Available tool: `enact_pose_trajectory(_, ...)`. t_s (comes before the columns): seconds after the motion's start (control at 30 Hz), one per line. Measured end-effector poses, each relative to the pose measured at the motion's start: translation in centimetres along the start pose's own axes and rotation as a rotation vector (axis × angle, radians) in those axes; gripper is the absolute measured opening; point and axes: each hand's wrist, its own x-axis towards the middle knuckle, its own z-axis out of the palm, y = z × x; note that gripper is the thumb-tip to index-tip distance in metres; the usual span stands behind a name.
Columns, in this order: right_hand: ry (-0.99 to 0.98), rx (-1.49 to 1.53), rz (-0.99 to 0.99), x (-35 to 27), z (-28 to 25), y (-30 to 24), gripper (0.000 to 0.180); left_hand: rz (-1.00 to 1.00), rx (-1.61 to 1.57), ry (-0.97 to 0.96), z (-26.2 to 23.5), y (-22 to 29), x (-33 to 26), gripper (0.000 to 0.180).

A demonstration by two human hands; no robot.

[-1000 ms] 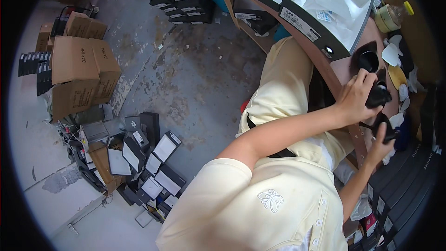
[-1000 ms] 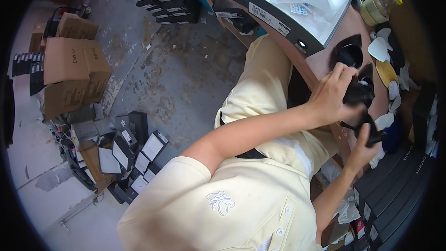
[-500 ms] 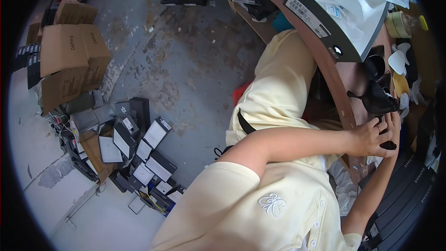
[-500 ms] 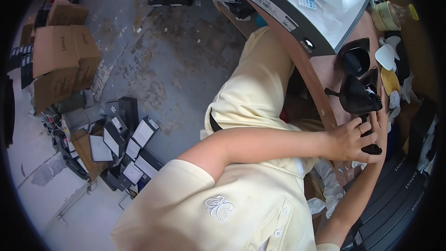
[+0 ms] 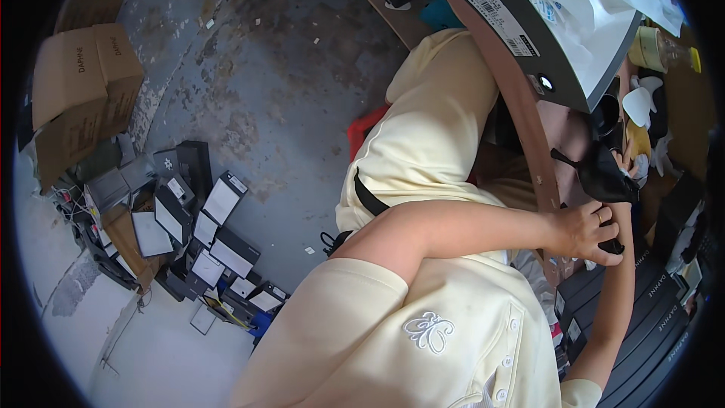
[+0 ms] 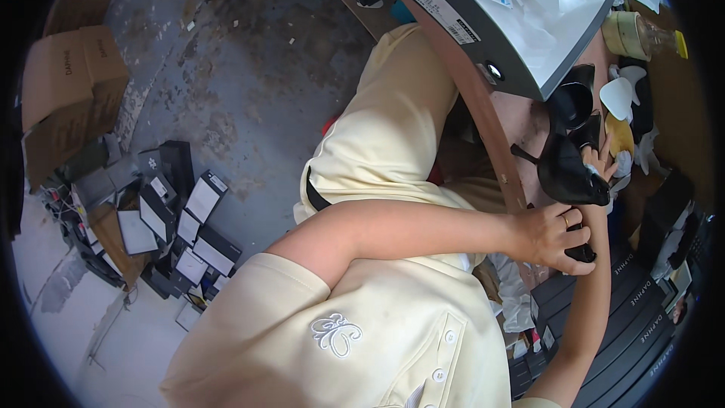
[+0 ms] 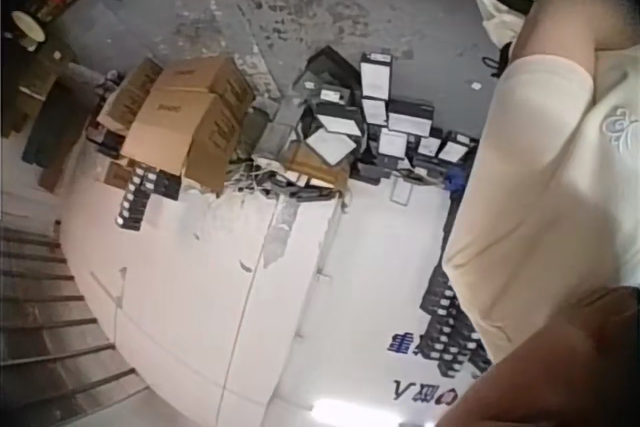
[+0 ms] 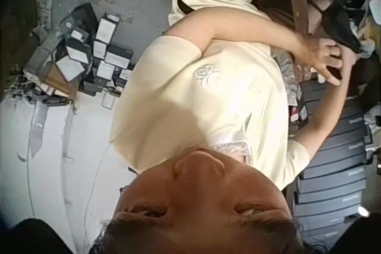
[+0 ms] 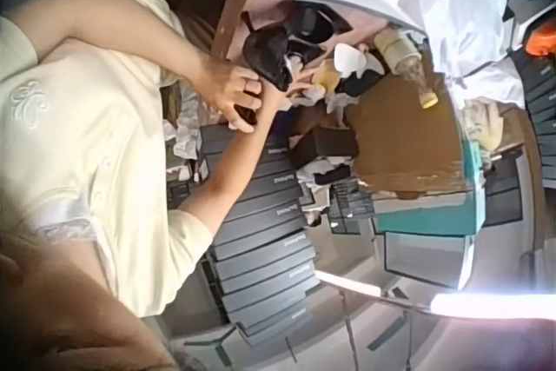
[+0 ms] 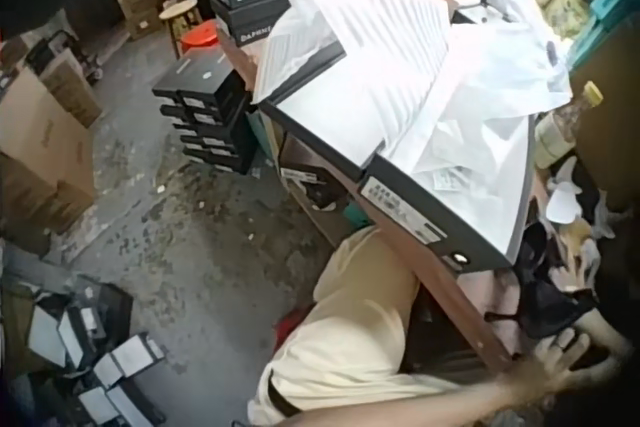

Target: The recorder is inspecting, cleaning, and packing pairs of shoes into boxes, including adding tissue paper and foam supports.

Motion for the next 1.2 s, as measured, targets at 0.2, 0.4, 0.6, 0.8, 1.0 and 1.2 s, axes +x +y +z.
enact_pose_trajectory(0.2, -0.001, -0.009, 0.012, 0.5, 0.2, 0.0, 0.043, -0.035, 0.021, 0.036, -0.3, -0.1, 0.4, 0.039)
enact_pose_trajectory(0.4, 0.027, -0.063, -0.005, 2.1, 0.1, 0.3, 0.044, -0.004, -0.038, 0.01, -0.2, -0.4, 0.3, 0.038)
enact_pose_trajectory(0.6, 0.245, 0.151, -0.002, 1.1, -1.3, -1.6, 0.05, 0.002, -0.054, -0.081, -0.2, -0.6, 1.0, 0.042)
enact_pose_trajectory(0.8, 0.672, 1.51, 0.239, -8.8, -4.3, -4.9, 0.055, -0.008, 0.048, -0.291, -4.1, 1.7, 2.4, 0.043)
enact_pose_trajectory(1.0, 0.896, 1.57, 0.441, -10.2, 0.7, -12.7, 0.1, -0.421, -0.071, -0.121, -10.2, 0.0, 2.6, 0.08)
enact_pose_trajectory(1.2, 1.042, 1.525, 0.476, -8.7, 1.1, -13.2, 0.054, -0.623, 0.061, -0.448, -9.1, -3.3, 7.6, 0.067)
